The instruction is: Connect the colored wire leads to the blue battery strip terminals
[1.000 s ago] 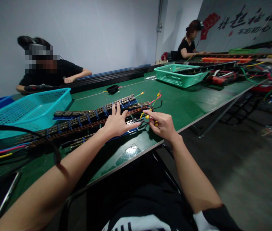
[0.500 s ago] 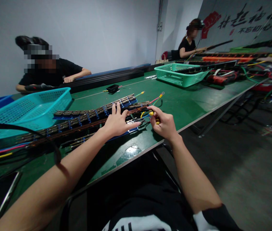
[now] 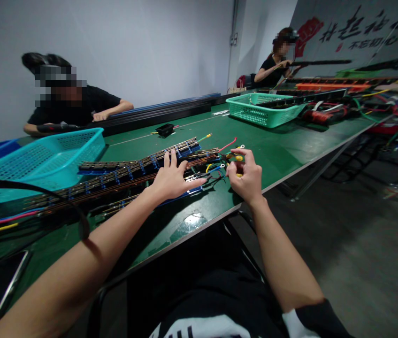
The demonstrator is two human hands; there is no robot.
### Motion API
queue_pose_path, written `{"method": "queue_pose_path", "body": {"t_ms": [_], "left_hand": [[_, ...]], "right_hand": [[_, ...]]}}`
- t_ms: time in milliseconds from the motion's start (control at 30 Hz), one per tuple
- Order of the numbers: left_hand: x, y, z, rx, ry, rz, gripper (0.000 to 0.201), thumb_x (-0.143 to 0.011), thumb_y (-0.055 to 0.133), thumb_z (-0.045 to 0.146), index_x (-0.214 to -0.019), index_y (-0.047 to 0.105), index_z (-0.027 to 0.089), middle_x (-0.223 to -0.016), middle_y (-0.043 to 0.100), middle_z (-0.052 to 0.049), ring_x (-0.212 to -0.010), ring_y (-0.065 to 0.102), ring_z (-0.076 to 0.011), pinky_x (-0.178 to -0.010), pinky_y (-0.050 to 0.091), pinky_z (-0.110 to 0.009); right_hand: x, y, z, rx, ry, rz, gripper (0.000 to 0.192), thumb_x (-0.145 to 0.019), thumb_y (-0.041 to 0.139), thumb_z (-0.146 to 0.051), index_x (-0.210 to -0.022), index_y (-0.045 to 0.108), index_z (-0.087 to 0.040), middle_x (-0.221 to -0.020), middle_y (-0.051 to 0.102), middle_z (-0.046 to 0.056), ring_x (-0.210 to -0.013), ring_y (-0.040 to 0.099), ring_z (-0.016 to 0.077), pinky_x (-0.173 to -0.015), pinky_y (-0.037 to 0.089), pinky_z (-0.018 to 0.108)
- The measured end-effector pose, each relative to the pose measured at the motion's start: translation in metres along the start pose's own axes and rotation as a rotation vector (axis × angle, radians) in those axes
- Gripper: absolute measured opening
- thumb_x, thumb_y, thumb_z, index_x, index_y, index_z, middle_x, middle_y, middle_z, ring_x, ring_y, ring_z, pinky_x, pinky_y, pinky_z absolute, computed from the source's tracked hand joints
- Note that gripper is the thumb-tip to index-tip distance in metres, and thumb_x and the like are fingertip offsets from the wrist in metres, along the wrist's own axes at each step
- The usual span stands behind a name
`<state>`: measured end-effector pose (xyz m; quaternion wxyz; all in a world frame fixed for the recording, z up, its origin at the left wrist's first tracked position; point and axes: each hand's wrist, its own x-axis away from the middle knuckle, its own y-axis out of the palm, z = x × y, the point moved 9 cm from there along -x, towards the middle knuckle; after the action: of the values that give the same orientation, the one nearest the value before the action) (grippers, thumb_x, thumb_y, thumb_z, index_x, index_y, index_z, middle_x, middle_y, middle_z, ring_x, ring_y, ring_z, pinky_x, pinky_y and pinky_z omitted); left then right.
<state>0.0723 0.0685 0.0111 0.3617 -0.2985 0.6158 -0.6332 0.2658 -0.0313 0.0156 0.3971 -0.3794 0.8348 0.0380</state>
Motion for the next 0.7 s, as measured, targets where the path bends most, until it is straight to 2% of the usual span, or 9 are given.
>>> {"method": "queue_pose_path", "body": {"t_ms": [267, 500, 600, 700], "left_hand": [[0.0, 0.001, 0.0, -0.002, 0.0, -0.009, 0.114, -0.076, 0.029, 0.096, -0.153, 0.041, 0.013, -0.169, 0.0, -0.021, -0.154, -0.005, -0.0461, -0.118, 0.028, -0.059], [0.0, 0.001, -0.001, -0.002, -0.006, -0.016, 0.111, -0.077, 0.03, 0.095, -0.153, 0.042, 0.014, -0.17, 0.002, -0.018, -0.154, -0.006, -0.0456, -0.118, 0.03, -0.058], [0.0, 0.0, 0.0, -0.009, -0.002, -0.012, 0.111, -0.078, 0.031, 0.094, -0.153, 0.041, 0.013, -0.169, 0.002, -0.019, -0.154, -0.005, -0.0461, -0.118, 0.029, -0.058], [0.0, 0.0, 0.001, -0.016, 0.002, 0.001, 0.11, -0.078, 0.032, 0.093, -0.152, 0.043, 0.013, -0.169, 0.003, -0.02, -0.154, -0.003, -0.0466, -0.119, 0.028, -0.058]], "right_hand": [[-0.002, -0.007, 0.003, -0.003, 0.043, 0.068, 0.032, -0.083, 0.055, -0.02, -0.115, 0.056, -0.021, -0.058, 0.06, -0.007, -0.047, 0.059, 0.0116, -0.051, 0.049, 0.024], [-0.002, -0.006, 0.006, -0.028, 0.053, 0.074, 0.031, -0.083, 0.056, -0.02, -0.114, 0.056, -0.023, -0.059, 0.059, -0.007, -0.046, 0.059, 0.012, -0.051, 0.049, 0.024], [-0.002, -0.002, 0.0, 0.01, -0.005, 0.019, 0.03, -0.084, 0.054, -0.019, -0.114, 0.055, -0.023, -0.064, 0.062, -0.006, -0.049, 0.06, 0.0109, -0.054, 0.049, 0.024], [0.0, 0.003, -0.013, 0.033, -0.12, -0.061, 0.033, -0.085, 0.054, -0.018, -0.118, 0.053, -0.022, -0.08, 0.07, -0.002, -0.053, 0.06, 0.009, -0.058, 0.05, 0.023]]}}
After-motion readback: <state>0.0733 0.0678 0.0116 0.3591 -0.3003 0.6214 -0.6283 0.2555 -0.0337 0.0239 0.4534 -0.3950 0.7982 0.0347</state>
